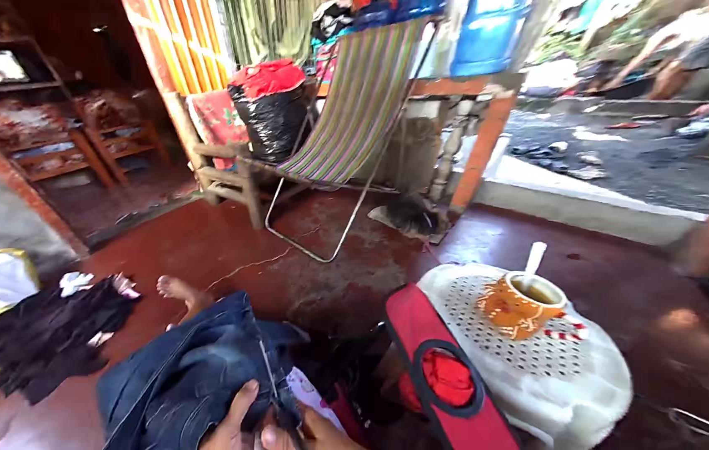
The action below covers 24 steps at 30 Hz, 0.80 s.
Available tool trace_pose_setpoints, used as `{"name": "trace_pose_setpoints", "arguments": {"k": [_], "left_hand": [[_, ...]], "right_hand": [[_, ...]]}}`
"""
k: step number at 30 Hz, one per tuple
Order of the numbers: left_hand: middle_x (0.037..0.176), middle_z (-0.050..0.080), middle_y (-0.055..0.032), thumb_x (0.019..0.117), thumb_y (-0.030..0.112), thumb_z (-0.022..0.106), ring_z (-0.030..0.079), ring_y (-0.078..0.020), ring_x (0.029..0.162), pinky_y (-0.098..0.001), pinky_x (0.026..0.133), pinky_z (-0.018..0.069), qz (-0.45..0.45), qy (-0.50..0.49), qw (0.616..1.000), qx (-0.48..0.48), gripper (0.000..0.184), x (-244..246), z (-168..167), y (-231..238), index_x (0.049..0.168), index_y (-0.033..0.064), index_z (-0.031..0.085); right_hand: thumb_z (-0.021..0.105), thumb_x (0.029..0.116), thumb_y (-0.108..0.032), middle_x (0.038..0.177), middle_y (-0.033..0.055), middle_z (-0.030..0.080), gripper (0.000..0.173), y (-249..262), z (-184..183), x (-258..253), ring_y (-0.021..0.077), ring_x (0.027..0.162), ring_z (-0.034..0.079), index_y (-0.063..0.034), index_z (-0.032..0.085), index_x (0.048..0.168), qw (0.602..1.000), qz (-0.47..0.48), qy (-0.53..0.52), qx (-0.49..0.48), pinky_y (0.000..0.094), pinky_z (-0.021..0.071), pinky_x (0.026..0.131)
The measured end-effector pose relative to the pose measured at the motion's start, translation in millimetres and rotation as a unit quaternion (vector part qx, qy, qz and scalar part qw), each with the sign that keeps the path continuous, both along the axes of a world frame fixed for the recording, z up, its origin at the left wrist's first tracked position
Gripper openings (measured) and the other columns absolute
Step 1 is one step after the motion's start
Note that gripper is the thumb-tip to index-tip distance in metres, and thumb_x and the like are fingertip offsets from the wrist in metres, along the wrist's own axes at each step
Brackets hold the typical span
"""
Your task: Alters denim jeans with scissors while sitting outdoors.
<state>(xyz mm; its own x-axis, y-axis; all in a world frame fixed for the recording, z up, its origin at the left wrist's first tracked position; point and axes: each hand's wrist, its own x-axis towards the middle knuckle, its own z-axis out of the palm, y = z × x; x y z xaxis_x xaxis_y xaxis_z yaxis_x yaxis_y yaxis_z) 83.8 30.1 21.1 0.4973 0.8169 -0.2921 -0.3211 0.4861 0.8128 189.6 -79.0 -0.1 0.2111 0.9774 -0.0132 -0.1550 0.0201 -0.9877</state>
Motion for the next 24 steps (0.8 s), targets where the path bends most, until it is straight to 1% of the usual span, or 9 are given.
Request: {"name": "trace_pose_setpoints", "arguments": {"k": [2, 5, 9, 12, 15, 17, 19, 22, 24], "left_hand": [[0.102, 0.073, -0.0142, 0.0927, 0.001, 0.068, 0.072, -0.023, 0.094, -0.0434, 0.085, 0.0619, 0.035, 0.007, 0.999, 0.003, 0.029, 1.8, 2.3, -3.4, 0.12, -0.0039, 0.059], [0.105, 0.072, -0.0161, 0.0868, -0.002, 0.074, 0.072, -0.0241, 0.098, -0.0435, 0.088, 0.061, 0.063, 0.02, 0.998, 0.021, 0.036, 2.3, 1.3, -4.9, 0.119, -0.0061, 0.06], [0.104, 0.072, -0.0154, 0.0848, -0.004, 0.076, 0.071, -0.0226, 0.097, -0.0416, 0.088, 0.0606, 0.059, 0.032, 0.997, 0.032, 0.034, 1.8, 1.4, -5.4, 0.116, -0.0062, 0.062], [0.102, 0.073, -0.0166, 0.0835, -0.004, 0.076, 0.072, -0.0238, 0.096, -0.042, 0.087, 0.0609, 0.059, 0.035, 0.997, 0.025, 0.033, 3.3, -0.3, -7.3, 0.114, -0.0071, 0.063], [0.104, 0.072, -0.017, 0.0849, -0.004, 0.075, 0.071, -0.0242, 0.098, -0.0422, 0.088, 0.0599, 0.061, 0.046, 0.997, -0.004, 0.033, 7.0, -2.3, -9.7, 0.115, -0.0072, 0.062], [0.107, 0.07, -0.0181, 0.0862, -0.002, 0.074, 0.07, -0.0258, 0.1, -0.0438, 0.089, 0.0593, 0.056, 0.046, 0.997, -0.023, 0.034, 8.0, -5.2, -10.5, 0.118, -0.0068, 0.061], [0.107, 0.07, -0.0184, 0.0861, -0.002, 0.074, 0.069, -0.0259, 0.1, -0.0439, 0.089, 0.0591, 0.052, 0.049, 0.997, -0.027, 0.034, 8.2, -6.6, -10.2, 0.118, -0.0063, 0.061], [0.106, 0.071, -0.0177, 0.0838, -0.002, 0.076, 0.069, -0.0248, 0.1, -0.043, 0.09, 0.0589, 0.067, 0.064, 0.996, -0.008, 0.035, 8.2, -4.9, -11.0, 0.116, -0.0069, 0.062], [0.106, 0.072, -0.0173, 0.0807, -0.003, 0.08, 0.07, -0.0245, 0.101, -0.0426, 0.09, 0.0596, 0.086, 0.067, 0.994, 0.013, 0.039, 9.3, -2.2, -12.3, 0.115, -0.0071, 0.063]], "right_hand": [[0.06, 0.1029, -0.04, 0.089, 0.0021, 0.065, 0.04, 0.9, 0.4, 2.9, 0.0105, 0.077, 0.063, -0.0051, 0.058, 0.121, 1.0, 0.018, 0.01, -0.01, 0.0293, 0.0542, 0.067], [0.062, 0.1007, -0.046, 0.083, 0.0001, 0.064, 0.041, 3.0, -2.9, 5.6, 0.0094, 0.071, 0.062, -0.0079, 0.06, 0.117, 0.999, 0.026, 0.011, -0.018, 0.027, 0.0521, 0.062], [0.065, 0.0989, -0.047, 0.08, -0.0003, 0.064, 0.042, 3.7, -0.6, 2.9, 0.0099, 0.069, 0.062, -0.0093, 0.06, 0.116, 0.999, 0.005, 0.019, -0.043, 0.0272, 0.0522, 0.061], [0.067, 0.0985, -0.042, 0.076, 0.0011, 0.064, 0.039, 3.3, -4.9, -2.0, 0.0116, 0.065, 0.062, -0.0064, 0.061, 0.112, 0.998, -0.04, 0.01, -0.036, 0.0299, 0.0543, 0.06], [0.067, 0.0992, -0.039, 0.073, 0.0004, 0.064, 0.034, 2.0, -9.7, -6.2, 0.0112, 0.061, 0.062, -0.0056, 0.063, 0.107, 0.997, -0.074, -0.003, -0.031, 0.0303, 0.0555, 0.059], [0.067, 0.0994, -0.037, 0.072, 0.0001, 0.064, 0.033, 0.9, -10.1, -7.5, 0.011, 0.06, 0.062, -0.0054, 0.063, 0.107, 0.996, -0.079, 0.001, -0.038, 0.0299, 0.0554, 0.058], [0.067, 0.0997, -0.036, 0.071, -0.0001, 0.064, 0.031, 0.6, -9.4, -6.5, 0.0107, 0.059, 0.062, -0.0056, 0.063, 0.106, 0.996, -0.074, 0.004, -0.041, 0.0291, 0.055, 0.057], [0.067, 0.0996, -0.036, 0.071, 0.0, 0.063, 0.031, 0.3, -10.1, -6.3, 0.0107, 0.059, 0.062, -0.0054, 0.062, 0.105, 0.997, -0.069, 0.007, -0.043, 0.0288, 0.0546, 0.056], [0.069, 0.0984, -0.039, 0.072, 0.0007, 0.063, 0.035, 0.2, -12.8, -6.8, 0.0116, 0.06, 0.062, -0.0051, 0.062, 0.105, 0.996, -0.074, -0.016, -0.049, 0.0307, 0.0557, 0.058]]}}
